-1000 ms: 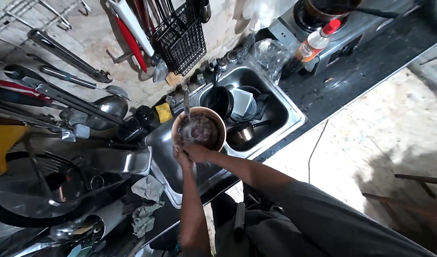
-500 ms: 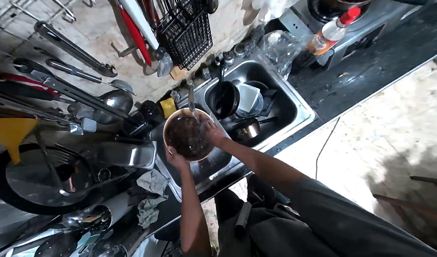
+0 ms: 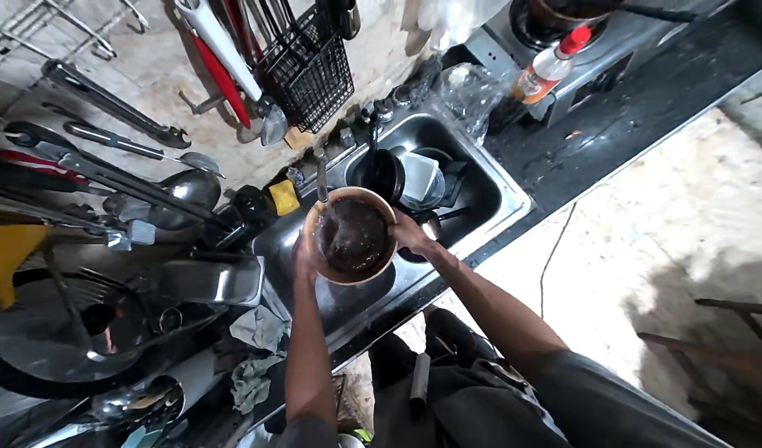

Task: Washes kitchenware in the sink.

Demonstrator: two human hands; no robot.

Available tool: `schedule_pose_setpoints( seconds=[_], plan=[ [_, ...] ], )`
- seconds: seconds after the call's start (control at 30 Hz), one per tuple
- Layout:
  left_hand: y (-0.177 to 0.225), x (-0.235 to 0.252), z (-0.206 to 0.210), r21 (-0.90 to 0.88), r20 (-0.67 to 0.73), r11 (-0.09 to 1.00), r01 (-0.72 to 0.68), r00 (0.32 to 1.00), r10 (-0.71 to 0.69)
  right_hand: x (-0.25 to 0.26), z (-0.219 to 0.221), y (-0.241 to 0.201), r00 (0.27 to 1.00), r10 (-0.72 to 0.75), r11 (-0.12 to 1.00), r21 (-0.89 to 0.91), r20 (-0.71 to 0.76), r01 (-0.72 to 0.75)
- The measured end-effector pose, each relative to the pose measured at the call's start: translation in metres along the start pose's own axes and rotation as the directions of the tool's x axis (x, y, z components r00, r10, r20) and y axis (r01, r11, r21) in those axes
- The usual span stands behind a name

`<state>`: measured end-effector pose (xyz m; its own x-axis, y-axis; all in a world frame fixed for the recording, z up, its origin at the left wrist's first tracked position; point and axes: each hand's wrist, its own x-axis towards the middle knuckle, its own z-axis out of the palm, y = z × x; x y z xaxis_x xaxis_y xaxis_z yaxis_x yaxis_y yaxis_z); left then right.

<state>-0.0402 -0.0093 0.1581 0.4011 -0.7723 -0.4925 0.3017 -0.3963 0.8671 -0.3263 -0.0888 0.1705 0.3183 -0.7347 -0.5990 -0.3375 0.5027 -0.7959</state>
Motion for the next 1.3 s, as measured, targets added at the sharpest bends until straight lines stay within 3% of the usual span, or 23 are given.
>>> schedule_pose_setpoints(
  seconds=[0.1,0.27,0.37,0.47,0.57,0.67,0.7,0.77,0.87,1.03,1.13,1.23,1.3],
  plan=[
    [0.007,0.019,0.031,-0.269,-0.018,0.962,0.058,0.998,-0.065,-0.024,-0.021,-0.014,0.987,-0.014,0.999,-0.047,-0.16,0.006],
    [0.009,0.049,0.095,-0.423,-0.02,0.889,0.174,0.979,-0.201,-0.062,-0.057,-0.048,0.905,-0.124,0.969,-0.244,-0.406,0.023],
    [0.003,0.069,0.126,-0.451,0.042,0.883,0.13,0.991,-0.124,-0.054,-0.079,-0.083,0.809,-0.188,0.932,-0.362,-0.557,-0.032],
    [0.003,0.073,0.146,-0.619,0.097,0.779,0.106,0.994,-0.058,-0.05,-0.095,-0.105,0.704,-0.276,0.876,-0.473,-0.654,-0.097],
    [0.016,0.063,0.16,-0.52,-0.001,0.837,0.168,0.98,-0.197,-0.044,-0.106,-0.113,0.613,-0.41,0.826,-0.56,-0.675,-0.065],
    [0.02,0.056,0.171,-0.331,-0.157,0.928,0.17,0.96,-0.232,-0.041,-0.111,-0.121,0.57,-0.491,0.781,-0.622,-0.659,-0.047],
    [0.019,0.053,0.172,-0.24,-0.175,0.953,0.184,0.958,-0.229,-0.04,-0.112,-0.122,0.561,-0.511,0.764,-0.643,-0.651,-0.05],
    [0.013,0.049,0.17,-0.145,-0.064,0.973,0.178,0.98,-0.188,-0.039,-0.113,-0.122,0.538,-0.558,0.732,-0.68,-0.632,-0.039],
    [0.002,0.049,0.164,-0.152,0.056,0.986,0.07,0.996,-0.062,-0.04,-0.111,-0.12,0.508,-0.63,0.673,-0.739,-0.588,-0.02],
    [0.014,0.017,0.135,-0.284,0.205,0.918,0.276,0.953,-0.223,-0.05,-0.112,-0.094,0.427,-0.807,0.502,-0.855,-0.408,0.131],
    [0.013,0.01,0.113,-0.359,0.311,0.853,0.378,0.91,-0.272,-0.061,-0.111,-0.067,0.406,-0.897,0.302,-0.915,-0.178,0.267],
    [0.015,-0.003,0.088,-0.388,0.374,0.813,0.433,0.881,-0.29,-0.062,-0.105,-0.044,0.257,-0.964,0.054,-0.892,0.072,0.45],
    [0.017,-0.011,0.067,-0.307,0.349,0.853,0.422,0.884,-0.312,-0.061,-0.093,-0.029,0.168,-0.956,-0.105,-0.815,0.241,0.57]
  ],
)
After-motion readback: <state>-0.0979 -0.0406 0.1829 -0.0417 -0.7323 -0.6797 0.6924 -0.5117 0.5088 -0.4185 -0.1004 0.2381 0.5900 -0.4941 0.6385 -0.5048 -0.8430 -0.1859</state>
